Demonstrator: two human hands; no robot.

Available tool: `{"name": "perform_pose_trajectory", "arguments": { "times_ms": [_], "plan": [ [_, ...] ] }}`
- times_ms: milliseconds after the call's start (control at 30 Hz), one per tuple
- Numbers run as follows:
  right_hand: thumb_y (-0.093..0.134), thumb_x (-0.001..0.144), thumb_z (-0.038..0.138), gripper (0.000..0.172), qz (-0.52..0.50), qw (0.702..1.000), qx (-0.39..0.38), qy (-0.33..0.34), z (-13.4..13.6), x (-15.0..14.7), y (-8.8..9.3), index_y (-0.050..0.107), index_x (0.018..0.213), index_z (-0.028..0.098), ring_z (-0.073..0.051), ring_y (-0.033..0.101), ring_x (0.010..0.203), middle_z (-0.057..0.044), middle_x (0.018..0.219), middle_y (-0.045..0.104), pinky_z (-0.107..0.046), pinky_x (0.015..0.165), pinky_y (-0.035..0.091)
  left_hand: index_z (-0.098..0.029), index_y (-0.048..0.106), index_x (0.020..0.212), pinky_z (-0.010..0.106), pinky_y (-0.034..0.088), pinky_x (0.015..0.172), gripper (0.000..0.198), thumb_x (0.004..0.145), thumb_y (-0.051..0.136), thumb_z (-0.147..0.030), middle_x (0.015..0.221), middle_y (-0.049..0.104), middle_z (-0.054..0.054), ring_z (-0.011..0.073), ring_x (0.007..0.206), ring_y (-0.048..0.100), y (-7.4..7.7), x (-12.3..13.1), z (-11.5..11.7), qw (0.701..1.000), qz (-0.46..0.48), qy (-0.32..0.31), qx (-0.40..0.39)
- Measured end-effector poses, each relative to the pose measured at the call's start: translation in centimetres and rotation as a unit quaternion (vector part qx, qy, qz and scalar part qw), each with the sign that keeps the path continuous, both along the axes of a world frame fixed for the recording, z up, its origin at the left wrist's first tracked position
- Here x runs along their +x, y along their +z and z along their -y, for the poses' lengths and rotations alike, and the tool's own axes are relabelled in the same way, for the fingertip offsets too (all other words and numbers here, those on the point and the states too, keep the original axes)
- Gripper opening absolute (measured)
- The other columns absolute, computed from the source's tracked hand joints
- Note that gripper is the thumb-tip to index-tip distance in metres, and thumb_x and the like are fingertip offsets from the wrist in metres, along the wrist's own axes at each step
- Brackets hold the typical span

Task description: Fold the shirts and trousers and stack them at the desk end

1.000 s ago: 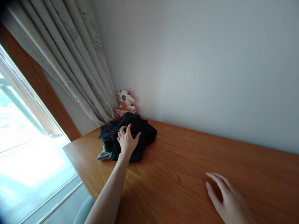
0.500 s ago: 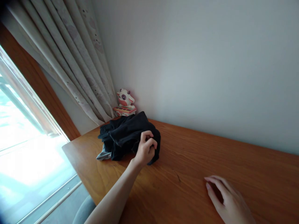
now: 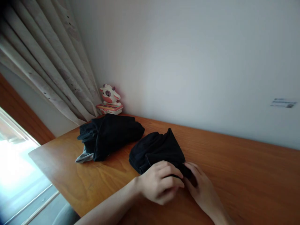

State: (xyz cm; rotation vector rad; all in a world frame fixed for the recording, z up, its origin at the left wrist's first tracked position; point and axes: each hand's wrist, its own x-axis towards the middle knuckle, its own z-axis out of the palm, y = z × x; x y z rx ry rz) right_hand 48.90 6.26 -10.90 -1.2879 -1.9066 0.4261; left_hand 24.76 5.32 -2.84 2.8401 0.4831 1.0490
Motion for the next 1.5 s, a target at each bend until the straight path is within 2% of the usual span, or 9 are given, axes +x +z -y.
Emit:
{"name": "perform_pose_trajectory", "arguments": {
  "times_ms": [167, 400, 600, 800, 900, 1100, 1200, 1333, 1500],
  "plan": [
    [0.057, 0.088, 0.054, 0.049, -0.152, 0.978, -0.047, -0.134, -0.6, 0.2, 0.6, 0.066, 0.126, 0.025, -0.029, 0.07, 0.113, -0.01, 0.126, 0.073, -0.044, 0.1, 0.055, -0.02, 0.062, 0.12, 0.044, 0.051, 0.098, 0.047, 0.085, 0.069, -0.05, 0.123, 0.067, 0.014, 0.0274, 0.112, 0.064, 0.4, -3.0, -1.8, 0.985, 0.078, 0.153, 0.003],
    [0.055, 0.082, 0.053, 0.059, -0.227, 0.929, -0.051, -0.287, -1.0, 2.1, 0.9, 0.064, 0.131, 0.021, -0.033, 0.061, 0.125, -0.013, 0.133, 0.068, -0.051, 0.11, 0.044, -0.02, 0.041, 0.155, 0.063, 0.035, 0.115, 0.119, 0.058, 0.08, -0.078, 0.158, 0.041, 0.022, 0.0451, 0.142, 0.041, -2.2, -5.1, -4.1, 0.955, -0.092, 0.235, -0.159],
    [0.044, 0.09, 0.063, 0.069, -0.173, 0.961, -0.003, -0.216, -0.8, 1.6, 0.8, 0.054, 0.141, 0.019, -0.034, 0.047, 0.139, -0.016, 0.148, 0.054, -0.055, 0.118, 0.033, -0.022, 0.059, 0.14, 0.048, 0.047, 0.11, 0.062, 0.083, 0.076, -0.038, 0.147, 0.057, 0.014, 0.0351, 0.134, 0.052, -2.9, -4.2, -4.2, 0.944, -0.066, 0.254, -0.199],
    [0.075, 0.067, 0.07, 0.101, -0.077, 0.972, 0.06, -0.216, -0.5, 0.2, 1.0, 0.046, 0.146, 0.014, -0.038, 0.051, 0.134, -0.022, 0.144, 0.055, -0.055, 0.113, 0.04, -0.018, 0.072, 0.108, 0.036, 0.054, 0.084, 0.023, 0.089, 0.065, -0.029, 0.097, 0.076, 0.008, 0.0263, 0.092, 0.07, -2.8, -4.3, -4.5, 0.917, 0.084, 0.29, -0.259],
    [0.074, 0.068, 0.066, 0.081, -0.122, 0.966, 0.001, -0.226, -0.7, 0.5, 1.2, 0.058, 0.133, 0.02, -0.035, 0.064, 0.117, -0.016, 0.13, 0.066, -0.051, 0.1, 0.051, -0.017, 0.07, 0.084, 0.026, 0.05, 0.064, 0.026, 0.09, 0.066, -0.042, 0.074, 0.069, 0.001, 0.0173, 0.069, 0.065, -2.4, -4.6, -5.3, 0.843, 0.29, 0.27, -0.363],
    [0.074, 0.069, 0.05, 0.034, -0.426, 0.865, -0.12, -0.237, -1.5, 3.5, 1.8, 0.067, 0.093, 0.026, -0.026, 0.071, 0.089, -0.003, 0.087, 0.074, -0.035, 0.074, 0.059, -0.017, 0.067, 0.079, 0.016, 0.037, 0.04, 0.022, 0.083, 0.078, -0.036, 0.062, 0.063, -0.002, 0.0087, 0.048, 0.055, -0.1, -6.1, -7.0, 0.48, 0.637, 0.136, -0.588],
    [0.064, 0.078, 0.05, 0.024, -0.533, 0.808, -0.123, -0.218, -1.8, 4.9, 2.2, 0.065, 0.091, 0.03, -0.023, 0.07, 0.092, -0.001, 0.09, 0.074, -0.035, 0.071, 0.059, -0.019, 0.066, 0.082, 0.014, 0.04, 0.041, 0.012, 0.089, 0.07, -0.027, 0.067, 0.067, -0.002, 0.0071, 0.049, 0.056, 0.8, -6.7, -7.3, 0.365, 0.693, 0.126, -0.61],
    [0.055, 0.084, 0.055, 0.031, -0.637, 0.724, -0.163, -0.208, -2.0, 5.6, 2.4, 0.061, 0.104, 0.032, -0.02, 0.068, 0.095, -0.001, 0.104, 0.07, -0.036, 0.076, 0.06, -0.022, 0.065, 0.084, 0.019, 0.05, 0.048, 0.02, 0.095, 0.057, -0.037, 0.071, 0.068, -0.001, 0.0108, 0.054, 0.062, 0.7, -6.7, -7.1, 0.313, 0.708, 0.142, -0.617],
    [0.037, 0.087, 0.069, 0.063, -0.57, 0.759, -0.205, -0.239, -2.5, 6.4, 1.1, 0.045, 0.134, 0.028, -0.027, 0.064, 0.108, -0.011, 0.117, 0.06, -0.047, 0.09, 0.059, -0.024, 0.071, 0.093, 0.026, 0.054, 0.056, 0.035, 0.091, 0.057, -0.057, 0.087, 0.075, 0.003, 0.0168, 0.068, 0.07, 0.0, -6.4, -6.9, 0.4, 0.652, 0.152, -0.626]
  ]
}}
